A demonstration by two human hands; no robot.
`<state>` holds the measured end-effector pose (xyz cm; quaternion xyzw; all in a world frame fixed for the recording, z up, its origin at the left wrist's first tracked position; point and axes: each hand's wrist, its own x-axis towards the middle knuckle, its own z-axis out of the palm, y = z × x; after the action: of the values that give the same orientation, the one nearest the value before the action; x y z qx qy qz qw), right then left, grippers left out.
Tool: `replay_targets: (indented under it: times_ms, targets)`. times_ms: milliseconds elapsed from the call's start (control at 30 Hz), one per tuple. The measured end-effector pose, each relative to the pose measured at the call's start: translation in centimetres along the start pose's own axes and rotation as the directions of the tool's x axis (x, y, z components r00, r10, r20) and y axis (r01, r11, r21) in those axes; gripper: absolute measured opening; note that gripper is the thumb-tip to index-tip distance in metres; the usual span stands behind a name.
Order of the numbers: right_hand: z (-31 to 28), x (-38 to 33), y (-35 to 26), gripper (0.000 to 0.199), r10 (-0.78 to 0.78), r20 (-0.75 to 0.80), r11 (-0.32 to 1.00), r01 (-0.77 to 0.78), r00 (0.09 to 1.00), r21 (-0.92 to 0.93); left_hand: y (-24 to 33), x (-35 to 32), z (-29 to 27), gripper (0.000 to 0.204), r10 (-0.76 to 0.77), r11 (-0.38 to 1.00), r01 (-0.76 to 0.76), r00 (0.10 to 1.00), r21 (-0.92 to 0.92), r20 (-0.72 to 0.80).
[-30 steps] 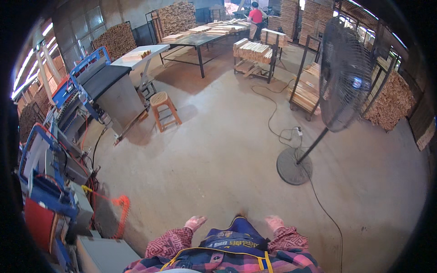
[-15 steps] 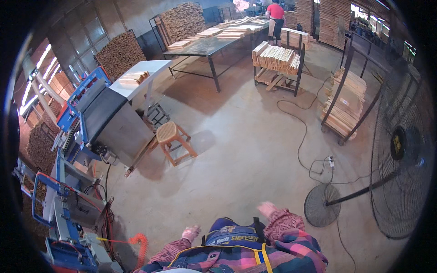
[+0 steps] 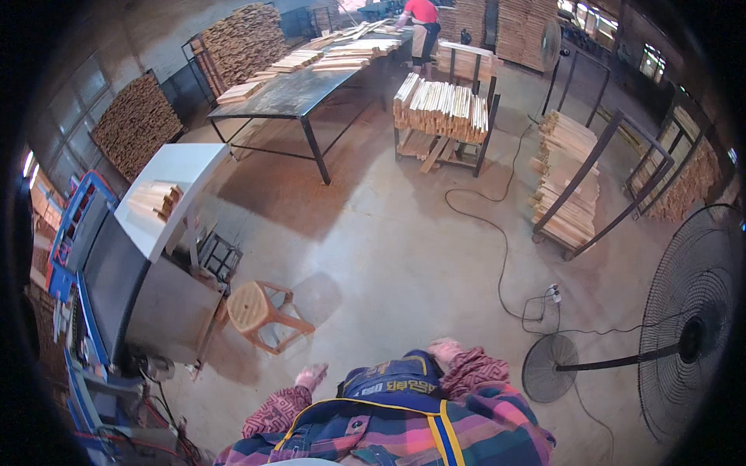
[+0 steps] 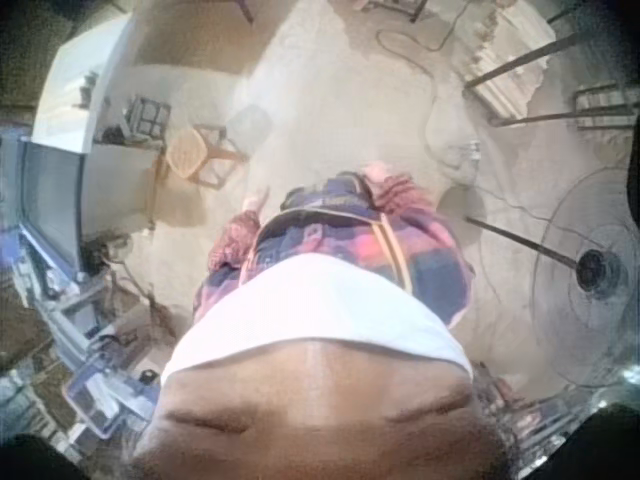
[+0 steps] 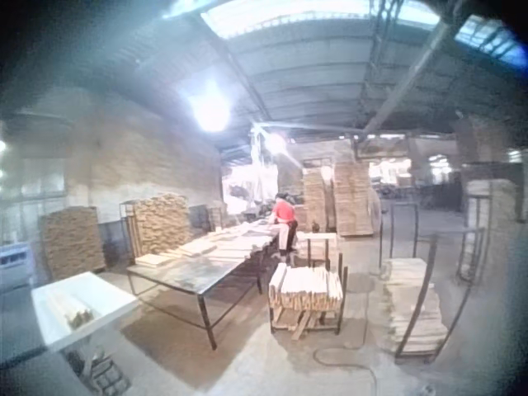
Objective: The person collects thin wooden planks from a conveyor belt and stacks them on a metal table. They then move the stacked planks to a wooden rack. Another worker is seen operating a machine in the background.
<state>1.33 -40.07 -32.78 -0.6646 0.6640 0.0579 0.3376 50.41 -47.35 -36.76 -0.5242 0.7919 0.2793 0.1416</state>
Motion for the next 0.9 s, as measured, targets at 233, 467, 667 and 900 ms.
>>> replay_targets:
  times_ms: [233, 467, 667, 900]
  targets:
    - [-3.1, 18.0, 3.7, 0.02, 0.392, 0.346, 0.654, -0.523, 0.852, 0.547, -7.1, 22.3, -10.6, 0.04, 0.163, 0.986, -0.144, 0.937, 0.083, -0.308]
    - [-16.9, 42.7, 1.7, 0.016, -0.471, -0.067, 0.88, 0.464, 0.879, -0.101, -9.1, 32.2, -20.2, 0.035, -0.039, 0.995, 0.05, 0.991, -0.084, 0.125]
    - [-33.9, 63.7, -5.4, 0.03, -0.305, -0.143, 0.936, 0.269, 0.942, -0.227, -10.5, 44.5, -39.2, 0.033, -0.266, 0.939, 0.27, 0.963, -0.212, 0.049]
    - [-47.3, 78.2, -6.9, 0.043, 0.153, 0.078, 0.927, -0.17, 0.985, 0.335, -10.3, 64.0, -48.7, 0.031, -0.14, 0.98, 0.157, 0.981, -0.125, 0.134]
